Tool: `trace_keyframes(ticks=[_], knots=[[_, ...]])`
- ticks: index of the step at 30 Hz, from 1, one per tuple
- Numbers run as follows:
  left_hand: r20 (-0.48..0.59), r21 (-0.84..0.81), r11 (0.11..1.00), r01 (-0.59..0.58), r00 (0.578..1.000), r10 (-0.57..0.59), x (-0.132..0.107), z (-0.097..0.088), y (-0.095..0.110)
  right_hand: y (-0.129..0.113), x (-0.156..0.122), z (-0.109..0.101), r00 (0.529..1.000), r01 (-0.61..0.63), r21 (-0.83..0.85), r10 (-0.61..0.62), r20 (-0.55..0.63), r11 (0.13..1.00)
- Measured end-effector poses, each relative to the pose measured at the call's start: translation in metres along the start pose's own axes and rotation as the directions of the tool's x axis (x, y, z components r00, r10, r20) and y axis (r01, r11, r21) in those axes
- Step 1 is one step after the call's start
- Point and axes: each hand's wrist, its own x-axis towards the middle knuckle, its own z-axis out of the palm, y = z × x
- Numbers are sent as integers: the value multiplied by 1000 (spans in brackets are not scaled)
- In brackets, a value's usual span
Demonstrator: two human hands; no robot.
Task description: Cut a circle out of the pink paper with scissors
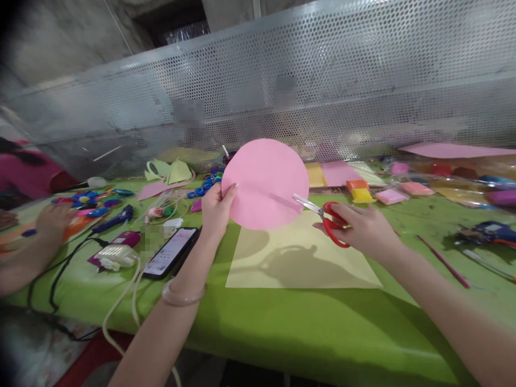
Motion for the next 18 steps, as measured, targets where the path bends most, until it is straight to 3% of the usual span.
trace_keyframes(ticks=[10, 16, 18], knots=[[11, -2, 1000, 8, 1000, -8, 0, 0, 1, -1, 4, -6, 975, -169, -17, 170, 144, 985], [2, -50, 997, 58, 998, -58, 0, 2, -2, -2, 8, -5, 877, -420, 21, 400, 266, 907], [-10, -60, 996, 73, 997, -74, 1, 2, -3, -2, 9, -4, 859, -469, 43, 444, 255, 882]])
